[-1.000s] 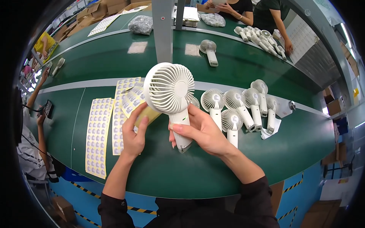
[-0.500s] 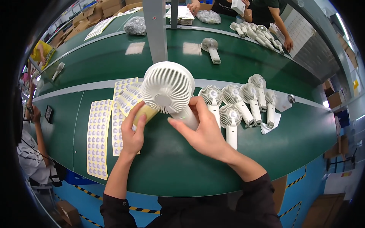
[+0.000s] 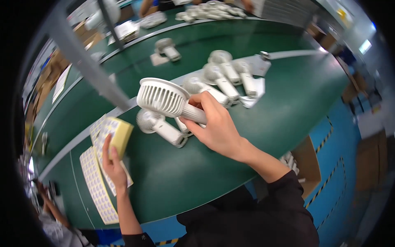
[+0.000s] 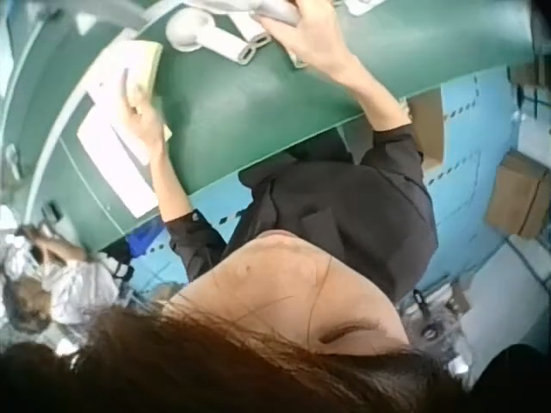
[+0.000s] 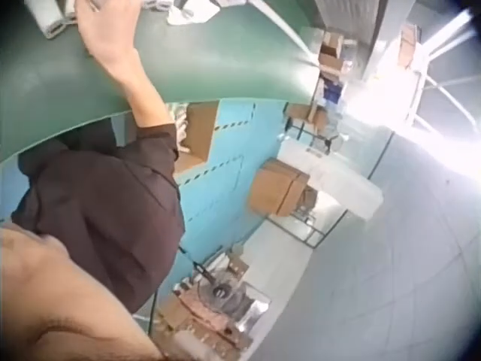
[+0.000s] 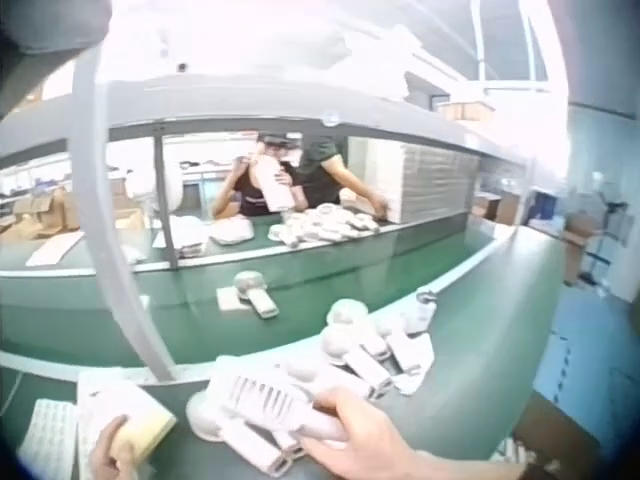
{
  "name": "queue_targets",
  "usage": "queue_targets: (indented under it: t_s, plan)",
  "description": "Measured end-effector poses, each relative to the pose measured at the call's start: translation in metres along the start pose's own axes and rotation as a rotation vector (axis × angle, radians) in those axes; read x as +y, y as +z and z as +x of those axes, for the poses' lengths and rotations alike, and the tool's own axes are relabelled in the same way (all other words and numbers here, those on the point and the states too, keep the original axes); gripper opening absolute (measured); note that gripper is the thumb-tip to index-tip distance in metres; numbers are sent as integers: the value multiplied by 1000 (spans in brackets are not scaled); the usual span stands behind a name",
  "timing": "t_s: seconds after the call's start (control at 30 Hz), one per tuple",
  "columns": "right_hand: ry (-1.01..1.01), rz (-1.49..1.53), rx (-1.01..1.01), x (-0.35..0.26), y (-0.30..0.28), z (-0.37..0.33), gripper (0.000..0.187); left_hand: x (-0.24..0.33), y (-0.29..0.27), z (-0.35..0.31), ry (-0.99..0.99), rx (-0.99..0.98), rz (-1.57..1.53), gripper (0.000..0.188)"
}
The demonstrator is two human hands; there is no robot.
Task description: Apply small circular stickers to the center of portable hand fans.
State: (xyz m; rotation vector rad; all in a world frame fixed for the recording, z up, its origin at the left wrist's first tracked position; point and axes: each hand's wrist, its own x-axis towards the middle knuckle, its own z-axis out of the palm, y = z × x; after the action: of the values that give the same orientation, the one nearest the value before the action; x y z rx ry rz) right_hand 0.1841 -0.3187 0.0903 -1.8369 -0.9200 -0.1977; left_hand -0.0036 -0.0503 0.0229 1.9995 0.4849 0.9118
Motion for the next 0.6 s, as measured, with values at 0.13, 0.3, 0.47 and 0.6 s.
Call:
queue_targets:
  t_s: [0.13, 0.3, 0.47, 0.6]
  plan:
    - [558, 433, 205, 39, -84, -45, 26, 3, 3, 0, -11, 9, 38, 42]
    - [509, 931, 916, 116, -207, -152, 18, 6, 4, -2, -18, -8, 10, 42]
    - [532, 872, 1417, 224, -320, -279, 17, 5, 2, -2, 21, -28, 122, 40]
    - [755, 972, 1554, 289, -367, -337, 30, 9, 3, -1, 40, -14, 79, 37]
